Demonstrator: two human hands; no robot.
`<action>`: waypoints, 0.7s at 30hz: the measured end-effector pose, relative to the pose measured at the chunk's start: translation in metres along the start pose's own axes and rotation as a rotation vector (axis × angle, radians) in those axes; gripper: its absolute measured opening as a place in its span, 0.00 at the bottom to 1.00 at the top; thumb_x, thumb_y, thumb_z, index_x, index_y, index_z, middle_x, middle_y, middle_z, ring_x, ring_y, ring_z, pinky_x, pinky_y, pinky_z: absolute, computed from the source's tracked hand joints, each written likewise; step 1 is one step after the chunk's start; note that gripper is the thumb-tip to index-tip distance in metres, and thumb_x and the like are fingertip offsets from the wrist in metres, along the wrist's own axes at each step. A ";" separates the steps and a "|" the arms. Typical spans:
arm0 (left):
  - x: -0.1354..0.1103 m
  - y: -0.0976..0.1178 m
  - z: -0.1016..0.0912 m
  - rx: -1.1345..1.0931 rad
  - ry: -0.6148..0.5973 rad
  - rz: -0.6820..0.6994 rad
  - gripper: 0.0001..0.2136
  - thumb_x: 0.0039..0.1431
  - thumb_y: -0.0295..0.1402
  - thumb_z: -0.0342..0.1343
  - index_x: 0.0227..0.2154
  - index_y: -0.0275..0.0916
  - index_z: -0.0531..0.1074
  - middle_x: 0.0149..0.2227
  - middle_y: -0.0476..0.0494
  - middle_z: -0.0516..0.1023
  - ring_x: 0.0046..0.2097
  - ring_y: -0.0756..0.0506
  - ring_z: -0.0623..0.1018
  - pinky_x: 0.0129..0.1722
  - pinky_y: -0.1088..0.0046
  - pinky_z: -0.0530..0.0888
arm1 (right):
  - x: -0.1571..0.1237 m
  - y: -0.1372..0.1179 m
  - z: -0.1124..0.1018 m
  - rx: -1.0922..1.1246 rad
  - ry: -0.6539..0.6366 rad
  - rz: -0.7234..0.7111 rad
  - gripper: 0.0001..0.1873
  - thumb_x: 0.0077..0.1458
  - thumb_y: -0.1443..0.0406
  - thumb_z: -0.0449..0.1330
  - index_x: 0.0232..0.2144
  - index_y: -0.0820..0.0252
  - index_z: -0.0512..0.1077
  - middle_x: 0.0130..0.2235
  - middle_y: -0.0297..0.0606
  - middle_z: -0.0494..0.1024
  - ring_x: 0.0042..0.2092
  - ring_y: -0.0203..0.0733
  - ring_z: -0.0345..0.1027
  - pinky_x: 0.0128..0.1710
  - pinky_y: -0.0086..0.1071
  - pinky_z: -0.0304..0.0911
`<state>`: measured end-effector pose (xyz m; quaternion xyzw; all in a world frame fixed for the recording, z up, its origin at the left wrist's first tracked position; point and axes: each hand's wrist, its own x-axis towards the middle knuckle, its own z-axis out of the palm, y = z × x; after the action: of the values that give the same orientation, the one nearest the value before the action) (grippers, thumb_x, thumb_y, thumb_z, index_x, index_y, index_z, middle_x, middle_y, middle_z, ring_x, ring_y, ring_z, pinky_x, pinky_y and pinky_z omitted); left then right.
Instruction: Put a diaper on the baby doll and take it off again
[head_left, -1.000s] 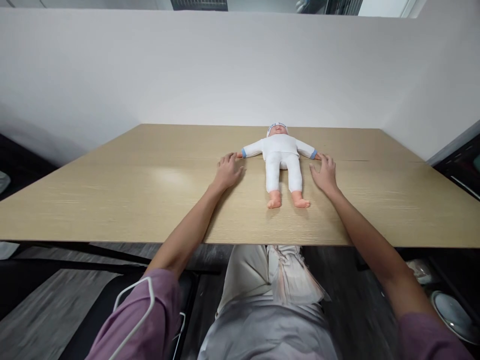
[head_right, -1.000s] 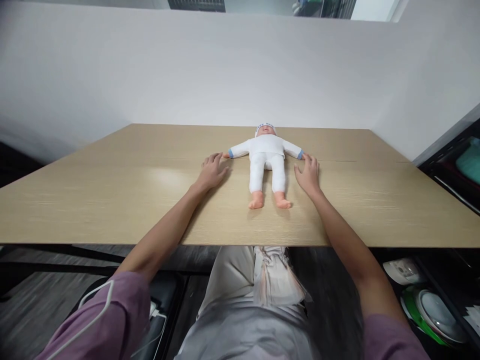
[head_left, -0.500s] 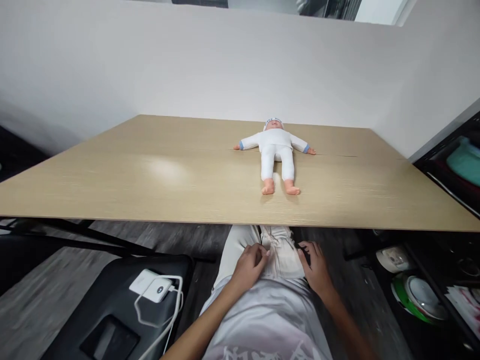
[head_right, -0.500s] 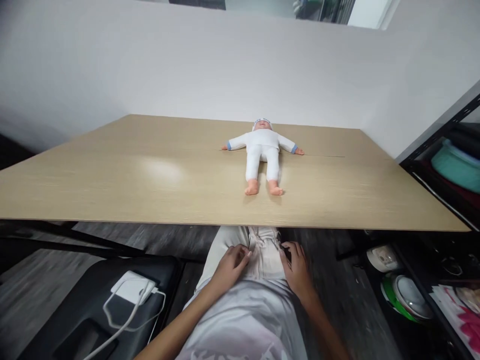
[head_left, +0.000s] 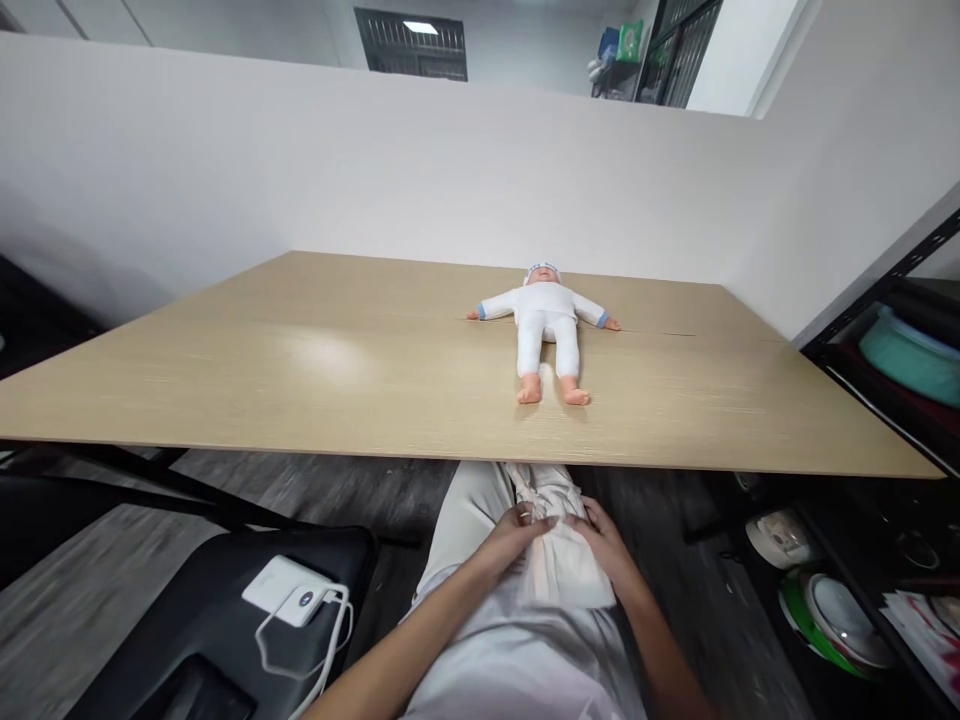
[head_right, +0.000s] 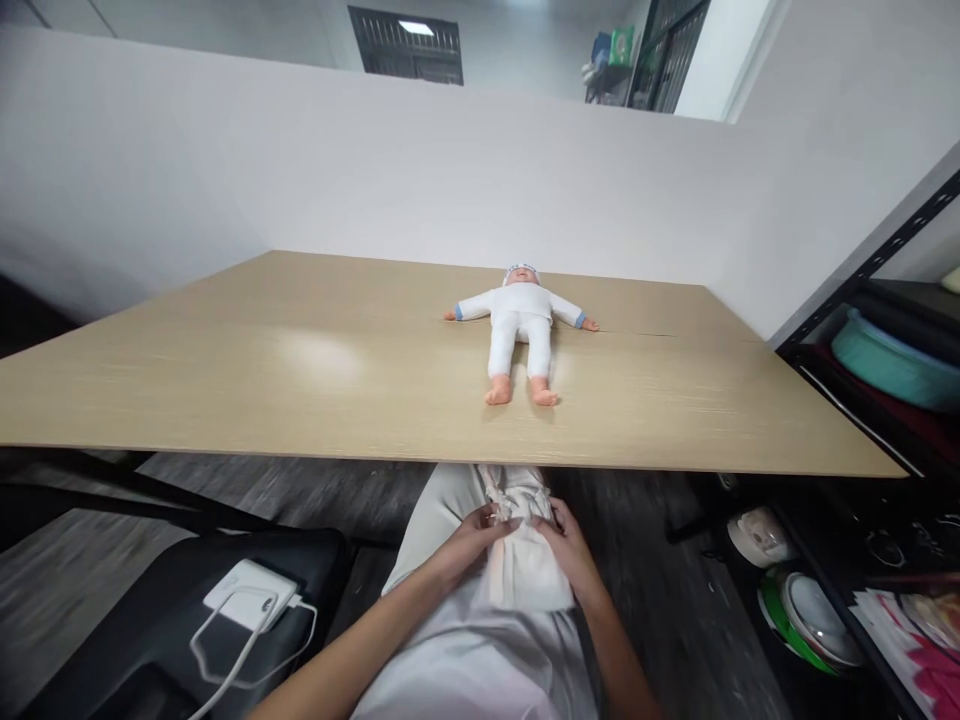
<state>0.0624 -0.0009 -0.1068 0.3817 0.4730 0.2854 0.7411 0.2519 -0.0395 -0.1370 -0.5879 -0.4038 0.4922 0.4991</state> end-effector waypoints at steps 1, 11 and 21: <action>-0.021 0.007 0.003 0.000 -0.029 0.036 0.36 0.37 0.60 0.80 0.43 0.42 0.74 0.42 0.40 0.86 0.49 0.35 0.85 0.55 0.59 0.80 | -0.016 -0.013 -0.003 0.053 -0.010 0.001 0.37 0.49 0.35 0.71 0.49 0.53 0.77 0.47 0.45 0.87 0.49 0.59 0.84 0.51 0.50 0.78; -0.139 0.058 0.013 0.411 0.021 0.434 0.14 0.63 0.49 0.68 0.47 0.53 0.77 0.41 0.42 0.79 0.47 0.35 0.79 0.50 0.59 0.77 | -0.103 -0.094 -0.007 -0.077 0.023 -0.279 0.22 0.62 0.56 0.70 0.56 0.47 0.72 0.50 0.40 0.84 0.51 0.52 0.81 0.49 0.40 0.79; -0.037 0.041 -0.006 0.244 0.128 0.448 0.25 0.61 0.60 0.65 0.50 0.49 0.71 0.43 0.42 0.80 0.53 0.36 0.80 0.57 0.58 0.77 | -0.034 -0.075 0.017 -0.291 0.205 -0.228 0.31 0.59 0.45 0.69 0.56 0.55 0.74 0.50 0.46 0.86 0.51 0.57 0.82 0.48 0.45 0.78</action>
<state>0.0394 -0.0060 -0.0564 0.5447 0.4535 0.4065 0.5765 0.2304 -0.0561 -0.0574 -0.6513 -0.4819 0.3064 0.4998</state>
